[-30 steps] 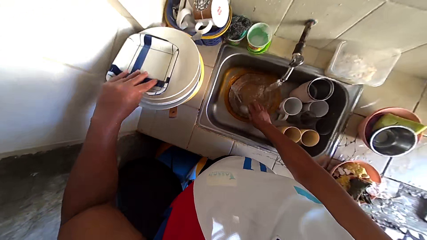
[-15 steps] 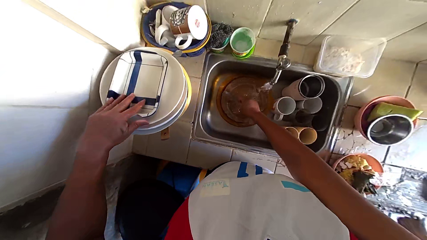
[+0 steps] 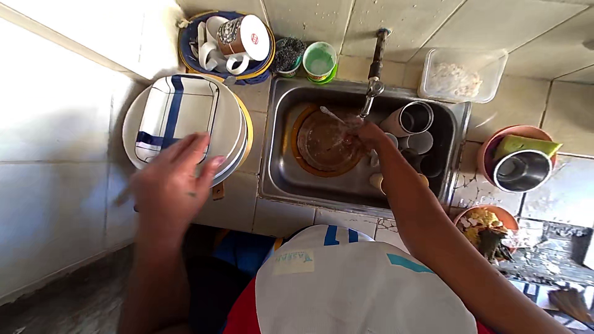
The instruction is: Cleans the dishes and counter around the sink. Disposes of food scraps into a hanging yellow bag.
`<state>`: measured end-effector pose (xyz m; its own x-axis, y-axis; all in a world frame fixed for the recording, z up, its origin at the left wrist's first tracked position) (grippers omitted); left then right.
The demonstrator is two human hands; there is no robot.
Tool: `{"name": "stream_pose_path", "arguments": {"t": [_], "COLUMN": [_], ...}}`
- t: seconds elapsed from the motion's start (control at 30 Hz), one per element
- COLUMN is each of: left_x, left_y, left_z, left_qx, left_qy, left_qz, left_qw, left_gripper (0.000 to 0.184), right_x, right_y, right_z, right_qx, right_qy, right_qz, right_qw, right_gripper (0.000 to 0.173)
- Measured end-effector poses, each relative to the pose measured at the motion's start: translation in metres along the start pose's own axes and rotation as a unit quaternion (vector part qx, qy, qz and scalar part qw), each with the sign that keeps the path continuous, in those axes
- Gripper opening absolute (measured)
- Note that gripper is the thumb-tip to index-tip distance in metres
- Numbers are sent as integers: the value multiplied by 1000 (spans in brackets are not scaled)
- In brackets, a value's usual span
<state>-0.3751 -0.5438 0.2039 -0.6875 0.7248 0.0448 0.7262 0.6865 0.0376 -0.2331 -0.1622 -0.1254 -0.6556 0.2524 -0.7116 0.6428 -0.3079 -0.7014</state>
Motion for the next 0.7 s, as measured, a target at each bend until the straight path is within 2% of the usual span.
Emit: {"name": "stream_pose_path", "arguments": {"t": [0.03, 0.07, 0.13, 0.17, 0.23, 0.27, 0.3, 0.37, 0.43, 0.53, 0.6, 0.67, 0.7], "left_x": [2, 8, 38, 61, 106, 121, 131, 145, 154, 148, 132, 117, 109], "left_y": [31, 64, 128, 156, 201, 217, 227, 236, 234, 231, 236, 243, 243], "left_z": [0, 8, 50, 82, 160, 195, 224, 264, 293, 297, 300, 302, 279], "left_qx": [-57, -121, -200, -196, -118, -73, -56, -93, -210, -335, -433, -535, -579], "left_qy": [31, 49, 34, -3, -153, -206, -237, -288, -331, -355, -353, -310, -256], "left_qz": [13, 30, 54, 60, 86, 103, 117, 133, 94, -31, -123, -139, -96], "left_qw": [998, 991, 978, 979, 977, 970, 963, 944, 915, 872, 820, 773, 768], "left_gripper": [42, 38, 34, 37, 54, 57, 51, 32, 30, 34, 38, 42, 43], "right_x": [-2, -4, -1, -1, -1, -6, -13, -22, -22, -11, -6, -1, 0], "right_y": [-6, -13, -22, -24, -26, -28, -30, -34, -25, -10, 0, 2, 3], "right_z": [-2, -3, -8, -9, -9, -8, -7, -13, -26, -26, -10, 13, 22], "right_qx": [-40, -83, -136, -152, -177, -187, -187, -137, -45, 48, 161, 299, 331], "right_qy": [16, 32, 50, 42, 20, 16, 13, 28, 68, 145, 190, 201, 186], "right_qz": [-13, -26, -45, -64, -94, -95, -93, -97, -100, -122, -141, -155, -157], "right_qw": [999, 996, 988, 985, 980, 978, 978, 985, 992, 981, 958, 920, 912], "right_gripper": [33, 30, 37, 38, 36, 35, 32, 27, 25, 26, 32, 28, 28]}}
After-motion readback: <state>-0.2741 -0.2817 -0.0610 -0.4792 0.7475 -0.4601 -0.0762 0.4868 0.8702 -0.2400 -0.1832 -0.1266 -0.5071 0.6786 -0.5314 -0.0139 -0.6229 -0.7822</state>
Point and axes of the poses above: each hand's wrist, its own x-axis towards the middle knuckle, its own z-axis out of the palm, y = z × x, the point moved 7 cm from there along x, towards the middle knuckle, and after that the axes turned 9 degrees about x, right-handed, at the moved point
